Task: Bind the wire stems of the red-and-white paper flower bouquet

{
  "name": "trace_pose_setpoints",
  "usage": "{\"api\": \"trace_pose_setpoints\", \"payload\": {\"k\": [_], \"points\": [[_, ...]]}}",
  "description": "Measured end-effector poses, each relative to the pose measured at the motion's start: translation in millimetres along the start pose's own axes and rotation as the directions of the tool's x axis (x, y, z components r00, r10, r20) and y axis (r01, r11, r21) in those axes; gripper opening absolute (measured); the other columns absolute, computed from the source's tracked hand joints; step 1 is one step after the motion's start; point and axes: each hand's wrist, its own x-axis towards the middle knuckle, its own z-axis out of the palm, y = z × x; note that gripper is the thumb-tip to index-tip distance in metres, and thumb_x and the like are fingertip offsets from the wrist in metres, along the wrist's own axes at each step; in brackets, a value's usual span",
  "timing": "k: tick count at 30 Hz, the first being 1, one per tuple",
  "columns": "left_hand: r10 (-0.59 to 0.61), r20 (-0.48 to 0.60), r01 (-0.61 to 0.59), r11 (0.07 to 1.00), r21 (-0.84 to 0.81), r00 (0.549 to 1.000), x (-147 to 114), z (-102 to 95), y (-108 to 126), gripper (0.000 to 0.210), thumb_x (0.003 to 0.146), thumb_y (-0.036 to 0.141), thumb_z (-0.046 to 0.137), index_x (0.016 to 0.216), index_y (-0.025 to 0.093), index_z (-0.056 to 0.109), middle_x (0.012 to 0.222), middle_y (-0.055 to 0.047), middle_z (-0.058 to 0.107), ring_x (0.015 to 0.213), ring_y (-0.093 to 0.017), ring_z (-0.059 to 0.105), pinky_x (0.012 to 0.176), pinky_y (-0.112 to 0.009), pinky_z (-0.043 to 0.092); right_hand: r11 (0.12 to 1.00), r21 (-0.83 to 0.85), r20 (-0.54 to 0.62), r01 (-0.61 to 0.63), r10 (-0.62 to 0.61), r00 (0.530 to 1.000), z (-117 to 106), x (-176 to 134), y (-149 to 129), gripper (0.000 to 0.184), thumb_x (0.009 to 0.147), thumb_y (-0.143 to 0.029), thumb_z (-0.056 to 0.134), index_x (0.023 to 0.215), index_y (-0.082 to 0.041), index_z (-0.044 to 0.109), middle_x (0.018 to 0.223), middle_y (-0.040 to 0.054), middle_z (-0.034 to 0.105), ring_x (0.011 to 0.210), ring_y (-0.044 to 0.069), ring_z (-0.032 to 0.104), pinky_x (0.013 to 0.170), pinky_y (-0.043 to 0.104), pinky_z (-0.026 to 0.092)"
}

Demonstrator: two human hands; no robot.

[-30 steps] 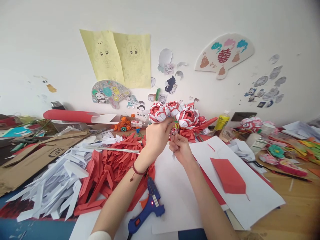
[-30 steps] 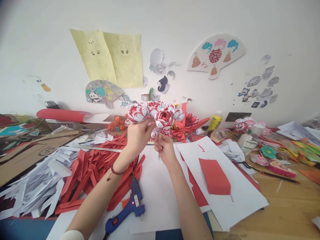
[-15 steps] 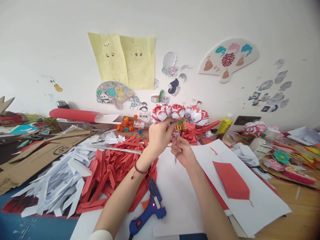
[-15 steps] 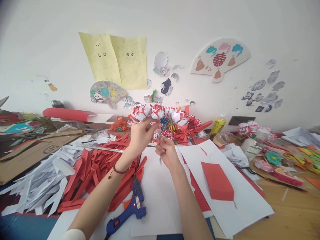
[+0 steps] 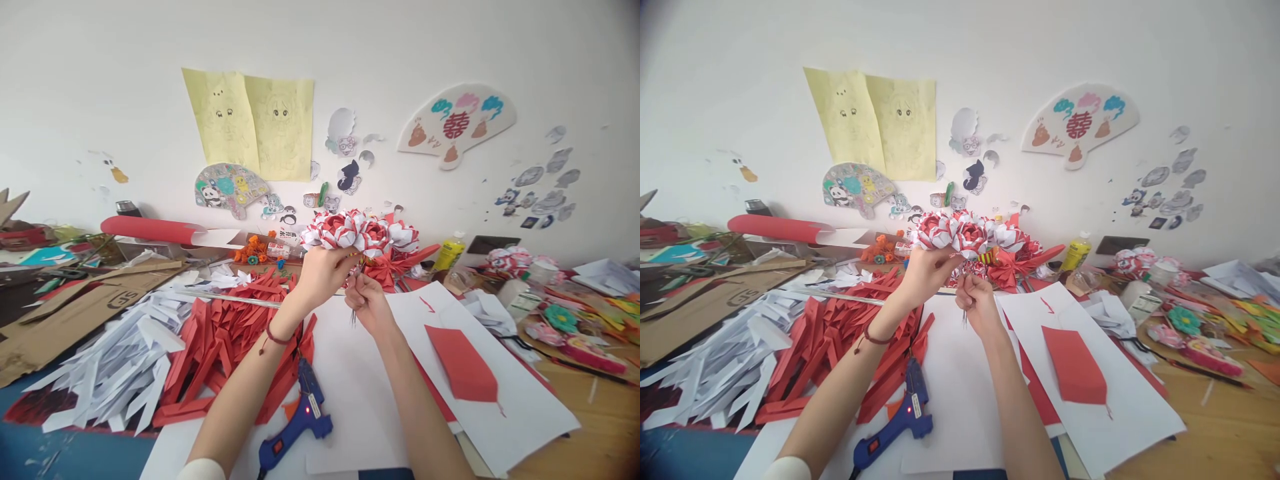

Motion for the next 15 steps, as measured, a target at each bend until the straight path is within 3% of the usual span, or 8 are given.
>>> {"api": "trace_pose_setpoints", "payload": {"k": [4, 9, 15], "points": [[0.074, 0.03, -0.073, 0.997, -0.021, 0.997, -0.9, 0.4, -5.9, 0.03, 0.094, 0.03, 0.05, 0.079, 0.018, 0.073, 0.058, 0.001, 0.059, 0.055, -0.01, 0.045, 0.058, -0.021, 0.034, 0.997, -0.065, 0.055, 0.047, -0.044, 0.998, -2.5, 0.5, 1.1, 0.031, 0.082, -0.043, 0.07, 0.073, -0.014, 0.06, 0.048, -0.005, 0.029, 0.043, 0.003, 0.018, 0.047, 0.023, 0.011], [0.179, 0.009, -0.178, 0.971, 0.16, 0.984, -2.9, 5.5, -8.8, 0.032, 0.096, 0.026, 0.045, 0.085, 0.021, 0.074, 0.078, -0.004, 0.067, 0.072, -0.014, 0.054, 0.066, -0.024, 0.037, 0.977, -0.171, 0.064, 0.125, -0.116, 0.991, -3.0, 1.7, 5.4, 0.034, 0.086, -0.045, 0.064, 0.073, -0.014, 0.059, 0.049, -0.003, 0.035, 0.044, 0.004, 0.024, 0.048, 0.024, 0.013], [0.252, -0.008, -0.237, 0.92, 0.31, 0.968, -2.8, 11.1, -9.6, 0.034, 0.096, 0.034, 0.045, 0.084, 0.021, 0.074, 0.078, -0.006, 0.069, 0.076, -0.018, 0.06, 0.068, -0.027, 0.038, 0.948, -0.237, -0.037, 0.21, -0.225, 0.974, -5.7, 5.4, 9.5, 0.036, 0.082, -0.044, 0.067, 0.067, -0.014, 0.057, 0.054, -0.001, 0.04, 0.047, 0.006, 0.032, 0.05, 0.025, 0.016]]}}
